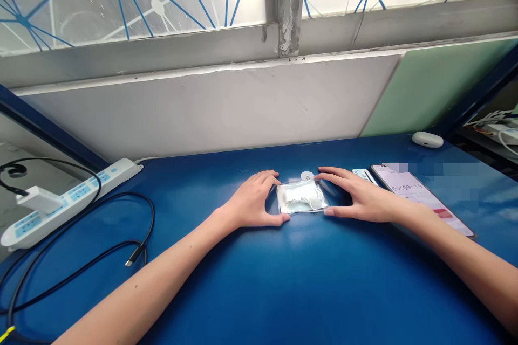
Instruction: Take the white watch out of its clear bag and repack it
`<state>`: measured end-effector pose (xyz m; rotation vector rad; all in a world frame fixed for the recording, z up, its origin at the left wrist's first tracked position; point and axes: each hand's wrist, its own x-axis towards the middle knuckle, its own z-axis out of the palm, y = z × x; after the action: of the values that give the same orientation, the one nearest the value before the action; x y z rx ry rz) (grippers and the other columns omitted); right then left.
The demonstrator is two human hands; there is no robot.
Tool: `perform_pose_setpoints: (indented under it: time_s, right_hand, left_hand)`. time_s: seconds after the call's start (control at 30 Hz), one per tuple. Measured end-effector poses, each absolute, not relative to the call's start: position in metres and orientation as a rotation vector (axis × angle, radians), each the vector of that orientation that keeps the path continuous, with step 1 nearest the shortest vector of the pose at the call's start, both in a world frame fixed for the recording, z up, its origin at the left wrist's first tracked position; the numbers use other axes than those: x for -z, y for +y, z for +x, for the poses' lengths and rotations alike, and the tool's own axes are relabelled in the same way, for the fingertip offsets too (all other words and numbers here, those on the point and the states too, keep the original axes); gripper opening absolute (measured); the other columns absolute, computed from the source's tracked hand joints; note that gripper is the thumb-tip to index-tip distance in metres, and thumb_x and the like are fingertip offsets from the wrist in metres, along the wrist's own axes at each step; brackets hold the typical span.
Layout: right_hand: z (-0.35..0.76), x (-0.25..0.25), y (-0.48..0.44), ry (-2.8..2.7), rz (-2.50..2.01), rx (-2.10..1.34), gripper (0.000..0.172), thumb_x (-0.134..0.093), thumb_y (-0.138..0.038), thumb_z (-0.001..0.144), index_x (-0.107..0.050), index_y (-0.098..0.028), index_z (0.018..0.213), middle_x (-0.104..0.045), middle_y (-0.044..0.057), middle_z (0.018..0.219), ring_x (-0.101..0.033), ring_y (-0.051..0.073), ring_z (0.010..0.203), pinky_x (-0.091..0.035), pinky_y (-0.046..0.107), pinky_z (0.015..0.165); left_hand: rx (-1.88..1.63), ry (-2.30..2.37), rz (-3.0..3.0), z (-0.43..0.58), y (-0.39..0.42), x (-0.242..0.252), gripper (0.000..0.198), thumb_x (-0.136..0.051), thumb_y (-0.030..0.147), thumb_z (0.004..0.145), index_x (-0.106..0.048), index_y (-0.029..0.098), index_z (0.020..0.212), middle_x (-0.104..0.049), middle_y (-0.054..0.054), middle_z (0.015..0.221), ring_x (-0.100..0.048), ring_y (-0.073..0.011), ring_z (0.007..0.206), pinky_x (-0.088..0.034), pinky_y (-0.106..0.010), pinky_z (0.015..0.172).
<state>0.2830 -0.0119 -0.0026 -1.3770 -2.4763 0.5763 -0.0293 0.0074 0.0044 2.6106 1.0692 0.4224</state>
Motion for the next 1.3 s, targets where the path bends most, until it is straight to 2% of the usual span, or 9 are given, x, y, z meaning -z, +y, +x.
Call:
perform_pose_setpoints:
  time_s: [0.17,0.37,0.6,0.83,1.2,1.3]
  right_hand:
    - [0.2836,0.0046,-0.0106,-2.48,-1.342,-0.574,0.081,-0.063,-0.064,0.079,-0.042,-0.028,0.148,-0.036,0.012,0.158,-0.036,0.04,0.141,-0.037,0.059,0.111]
    - [0.2832,0.0038,-0.0111,-2.514,-1.384,-0.54,0.084,-0.06,-0.065,0.082,-0.039,-0.021,0.15,-0.033,0.013,0.159,-0.034,0.037,0.143,-0.035,0.054,0.114]
    - [0.2826,0.002,-0.012,-2.52,-1.381,-0.544,0.081,-0.06,-0.065,0.082,-0.041,-0.023,0.149,-0.033,0.012,0.159,-0.034,0.038,0.142,-0.036,0.055,0.113]
    - [0.2816,0.0019,-0.013,-2.552,-1.338,-0.522,0.08,-0.057,-0.063,0.085,-0.032,-0.03,0.153,-0.033,0.013,0.159,-0.033,0.039,0.143,-0.035,0.058,0.112]
    - [0.2794,0.0043,-0.0126,-2.558,-1.372,-0.489,0.077,-0.056,-0.064,0.086,-0.037,-0.029,0.151,-0.033,0.012,0.159,-0.031,0.037,0.144,-0.034,0.055,0.113]
    - [0.2816,0.0069,-0.0123,-2.565,-1.362,-0.475,0.075,-0.055,-0.063,0.087,-0.036,-0.03,0.152,-0.032,0.012,0.159,-0.031,0.038,0.144,-0.034,0.056,0.113]
  left_hand:
    - [-0.439,1.049,2.609,-0.0298,0.0089,-0.0028,0.062,-0.076,0.057,0.068,-0.056,0.019,0.113,-0.051,-0.019,0.142,-0.043,-0.0382,0.136,-0.038,-0.053,0.11]
    - [-0.45,1.029,2.606,-0.0304,0.0098,-0.0023,0.062,-0.076,0.058,0.068,-0.056,0.019,0.112,-0.051,-0.018,0.141,-0.042,-0.0373,0.136,-0.038,-0.052,0.11]
    - [-0.441,1.03,2.614,-0.0316,0.0101,-0.0026,0.065,-0.075,0.061,0.07,-0.055,0.019,0.116,-0.05,-0.017,0.142,-0.042,-0.0359,0.137,-0.037,-0.051,0.111]
    - [-0.422,1.028,2.63,-0.0308,0.0089,-0.0037,0.07,-0.075,0.062,0.07,-0.055,0.017,0.119,-0.051,-0.018,0.142,-0.042,-0.0369,0.137,-0.037,-0.05,0.111]
    - [-0.422,1.046,2.628,-0.0311,0.0094,-0.0021,0.08,-0.074,0.07,0.067,-0.056,0.018,0.124,-0.05,-0.017,0.144,-0.042,-0.0371,0.137,-0.036,-0.051,0.112]
    - [-0.43,1.054,2.634,-0.0306,0.0091,-0.0025,0.075,-0.073,0.067,0.07,-0.057,0.017,0.124,-0.051,-0.017,0.143,-0.042,-0.0369,0.137,-0.036,-0.051,0.112]
